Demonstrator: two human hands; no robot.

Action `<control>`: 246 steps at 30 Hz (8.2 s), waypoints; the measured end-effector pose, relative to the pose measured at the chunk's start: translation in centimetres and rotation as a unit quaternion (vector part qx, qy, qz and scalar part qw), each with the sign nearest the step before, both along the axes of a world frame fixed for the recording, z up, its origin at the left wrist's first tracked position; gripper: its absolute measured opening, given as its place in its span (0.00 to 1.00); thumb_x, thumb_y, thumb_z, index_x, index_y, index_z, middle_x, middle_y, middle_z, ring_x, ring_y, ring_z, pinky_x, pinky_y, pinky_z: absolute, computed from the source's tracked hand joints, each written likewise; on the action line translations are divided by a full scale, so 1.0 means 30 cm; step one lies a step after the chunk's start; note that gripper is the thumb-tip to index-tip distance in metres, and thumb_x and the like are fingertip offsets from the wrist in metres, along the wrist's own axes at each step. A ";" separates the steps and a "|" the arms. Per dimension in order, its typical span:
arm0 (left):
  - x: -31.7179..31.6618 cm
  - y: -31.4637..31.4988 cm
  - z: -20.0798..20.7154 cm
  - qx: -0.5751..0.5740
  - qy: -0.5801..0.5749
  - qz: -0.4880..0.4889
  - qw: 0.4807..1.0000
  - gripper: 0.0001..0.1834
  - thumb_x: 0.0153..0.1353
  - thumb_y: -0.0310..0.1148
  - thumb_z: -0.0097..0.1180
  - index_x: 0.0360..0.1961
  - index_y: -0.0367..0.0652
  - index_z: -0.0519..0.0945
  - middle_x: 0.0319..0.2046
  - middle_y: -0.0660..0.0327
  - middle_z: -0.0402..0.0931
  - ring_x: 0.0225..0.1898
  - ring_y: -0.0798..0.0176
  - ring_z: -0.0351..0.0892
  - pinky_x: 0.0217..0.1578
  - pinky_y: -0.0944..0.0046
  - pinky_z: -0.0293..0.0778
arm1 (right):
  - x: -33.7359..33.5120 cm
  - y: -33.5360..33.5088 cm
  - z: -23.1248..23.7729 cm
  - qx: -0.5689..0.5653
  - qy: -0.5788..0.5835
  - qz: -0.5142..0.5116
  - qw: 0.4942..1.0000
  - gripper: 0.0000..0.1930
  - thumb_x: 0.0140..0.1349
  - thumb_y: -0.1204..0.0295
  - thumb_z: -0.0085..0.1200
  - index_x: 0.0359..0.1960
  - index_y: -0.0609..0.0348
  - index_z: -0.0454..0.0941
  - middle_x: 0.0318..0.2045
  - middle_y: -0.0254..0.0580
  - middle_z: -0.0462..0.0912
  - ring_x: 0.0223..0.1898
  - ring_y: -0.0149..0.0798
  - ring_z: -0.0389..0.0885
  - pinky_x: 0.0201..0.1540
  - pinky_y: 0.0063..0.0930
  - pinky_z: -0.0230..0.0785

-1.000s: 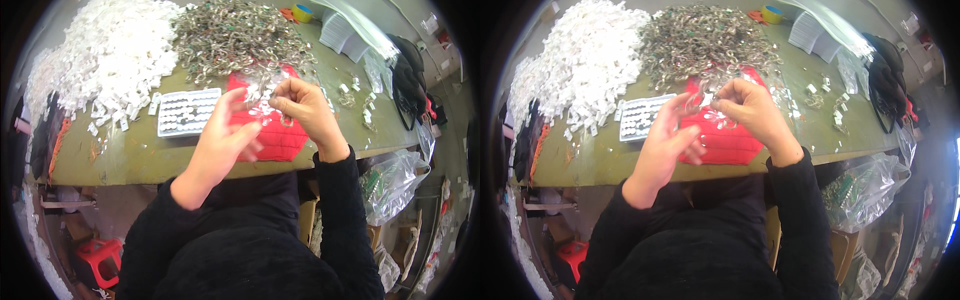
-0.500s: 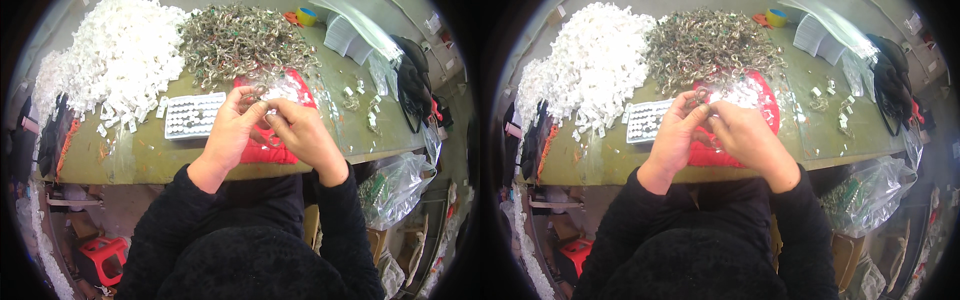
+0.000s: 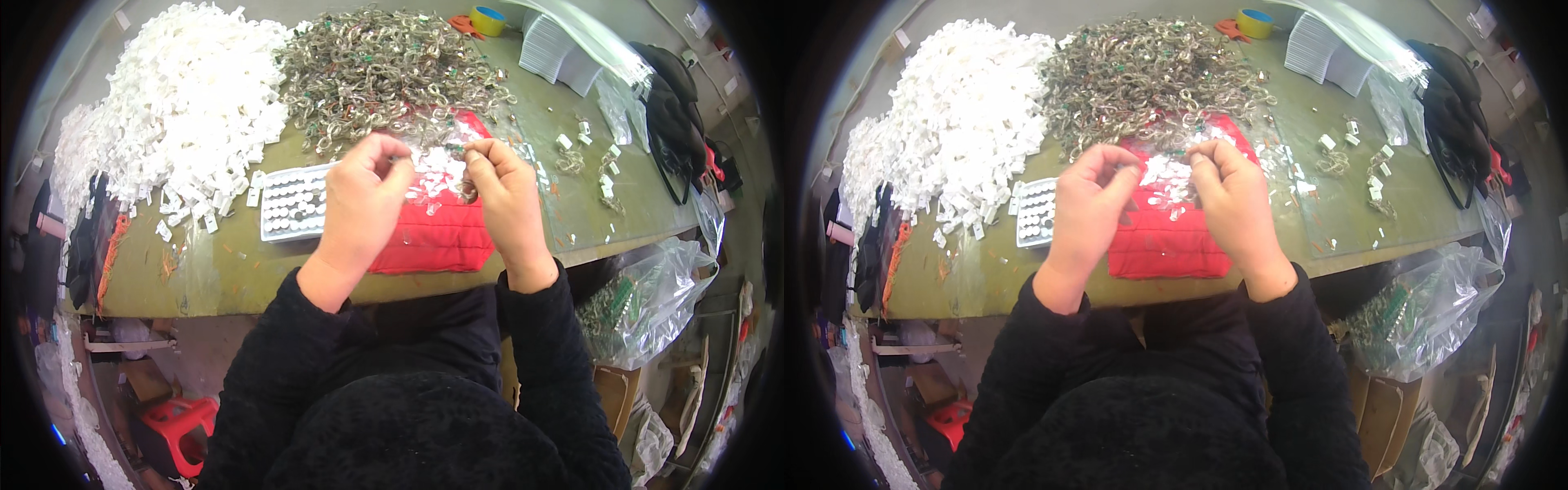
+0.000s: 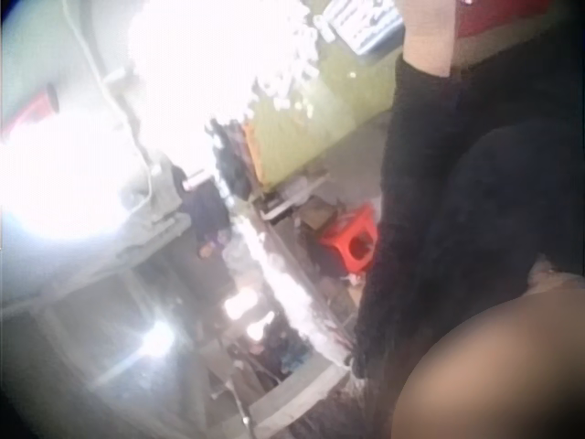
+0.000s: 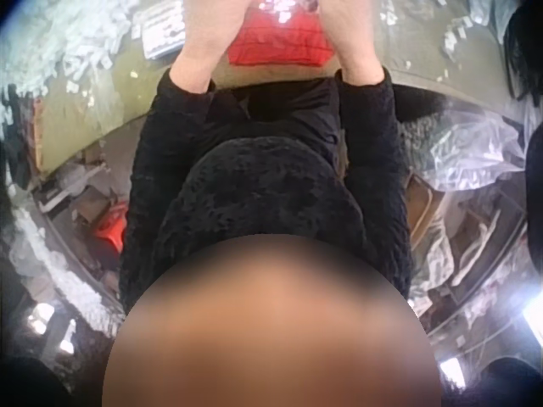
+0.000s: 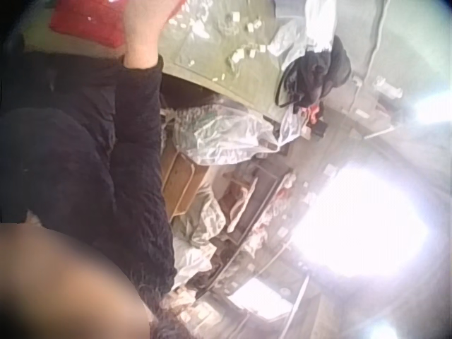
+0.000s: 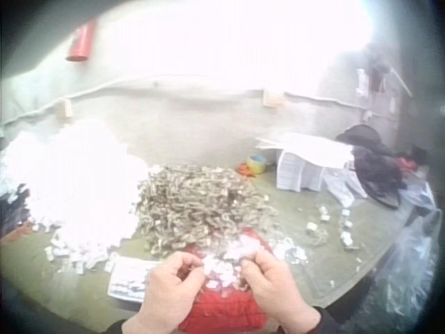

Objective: The person repeatedly picks small white plastic housings and metal contacts from a table, inserts the contacts into the housings, and places the assembled units into a white tray. The person also handles a red cloth and occasionally adjusts the tray position.

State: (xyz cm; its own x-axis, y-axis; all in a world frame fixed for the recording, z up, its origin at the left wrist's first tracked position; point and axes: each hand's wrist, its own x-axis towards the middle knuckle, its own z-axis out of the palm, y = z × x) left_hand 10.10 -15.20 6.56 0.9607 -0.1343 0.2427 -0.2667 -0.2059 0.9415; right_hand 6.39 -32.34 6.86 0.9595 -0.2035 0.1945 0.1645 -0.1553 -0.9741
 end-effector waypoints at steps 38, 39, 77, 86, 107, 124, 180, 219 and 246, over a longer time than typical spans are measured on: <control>-0.287 0.370 -0.002 -0.078 0.336 -0.246 0.906 0.07 0.71 0.31 0.48 0.40 0.38 0.73 0.29 0.60 0.79 0.25 0.69 0.81 0.25 0.71 0.77 | -0.236 0.238 0.008 -0.362 -0.261 0.270 0.853 0.15 0.47 0.83 0.60 0.39 0.59 0.80 0.18 0.36 0.70 0.18 0.39 0.74 0.19 0.31 0.65; -0.289 0.380 -0.006 -0.076 0.332 -0.237 0.910 0.07 0.71 0.31 0.49 0.40 0.38 0.73 0.29 0.61 0.79 0.24 0.70 0.80 0.25 0.71 0.76 | -0.234 0.248 0.004 -0.361 -0.261 0.276 0.852 0.14 0.47 0.82 0.60 0.37 0.59 0.80 0.17 0.35 0.70 0.18 0.39 0.74 0.19 0.31 0.65; -0.209 0.567 0.018 -0.086 0.213 -0.256 0.939 0.11 0.52 0.32 0.58 0.29 0.34 0.74 0.21 0.55 0.75 0.16 0.60 0.77 0.20 0.63 0.74 | -0.156 0.398 -0.044 0.084 0.047 0.344 0.934 0.09 0.69 0.69 0.55 0.39 0.61 0.72 0.21 0.32 0.76 0.18 0.19 0.63 0.21 0.12 0.51; -0.312 0.431 -0.057 -0.301 0.109 -0.218 0.922 0.22 0.62 0.32 0.63 0.53 0.41 0.69 0.27 0.64 0.76 0.22 0.74 0.74 0.21 0.72 0.69 | -0.188 0.410 -0.076 0.148 -0.028 0.255 0.955 0.06 0.72 0.71 0.49 0.39 0.59 0.70 0.18 0.24 0.66 0.15 0.16 0.56 0.18 0.13 0.42; -0.346 0.385 -0.062 -0.352 0.153 -0.246 0.890 0.14 0.61 0.24 0.60 0.44 0.39 0.68 0.21 0.60 0.75 0.15 0.69 0.75 0.14 0.71 0.70 | -0.231 0.365 -0.017 0.216 0.057 0.285 0.932 0.06 0.69 0.74 0.50 0.33 0.59 0.68 0.12 0.25 0.65 0.10 0.17 0.54 0.14 0.14 0.42; -0.364 0.362 -0.051 -0.353 0.143 -0.264 0.886 0.16 0.59 0.26 0.64 0.42 0.40 0.68 0.21 0.59 0.76 0.14 0.69 0.75 0.12 0.71 0.69 | -0.313 0.349 0.084 0.173 0.103 0.283 0.938 0.05 0.68 0.75 0.53 0.35 0.63 0.74 0.19 0.29 0.69 0.20 0.23 0.62 0.25 0.17 0.55; -0.308 0.329 -0.157 -0.497 0.325 -0.186 0.783 0.12 0.68 0.35 0.56 0.45 0.38 0.72 0.23 0.63 0.72 0.15 0.72 0.68 0.12 0.70 0.65 | -0.221 0.336 -0.119 0.316 0.237 0.237 0.888 0.05 0.65 0.74 0.54 0.37 0.62 0.73 0.25 0.28 0.75 0.21 0.19 0.66 0.24 0.16 0.57; -0.209 0.531 -0.254 -0.500 0.274 -0.131 0.811 0.22 0.66 0.33 0.59 0.56 0.31 0.72 0.46 0.46 0.80 0.31 0.62 0.83 0.26 0.62 0.83 | 0.143 0.433 -0.079 -0.433 -0.155 0.203 0.864 0.05 0.59 0.76 0.58 0.36 0.60 0.77 0.33 0.48 0.77 0.36 0.54 0.80 0.37 0.42 0.73; -0.194 0.537 -0.256 -0.548 0.279 -0.150 0.774 0.19 0.66 0.30 0.58 0.56 0.32 0.75 0.43 0.47 0.82 0.28 0.63 0.84 0.27 0.62 0.84 | 0.181 0.490 -0.092 -0.389 -0.194 0.244 0.867 0.05 0.57 0.77 0.60 0.35 0.61 0.82 0.30 0.45 0.78 0.32 0.49 0.80 0.34 0.38 0.73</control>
State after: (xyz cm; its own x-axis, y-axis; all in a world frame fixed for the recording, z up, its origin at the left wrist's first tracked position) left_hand 4.27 0.91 -1.13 0.9224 -0.3794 -0.0729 0.3640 0.7902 0.4931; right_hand 11.81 -17.65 4.08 0.7258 0.5463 0.4180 0.6876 -0.5596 -0.4627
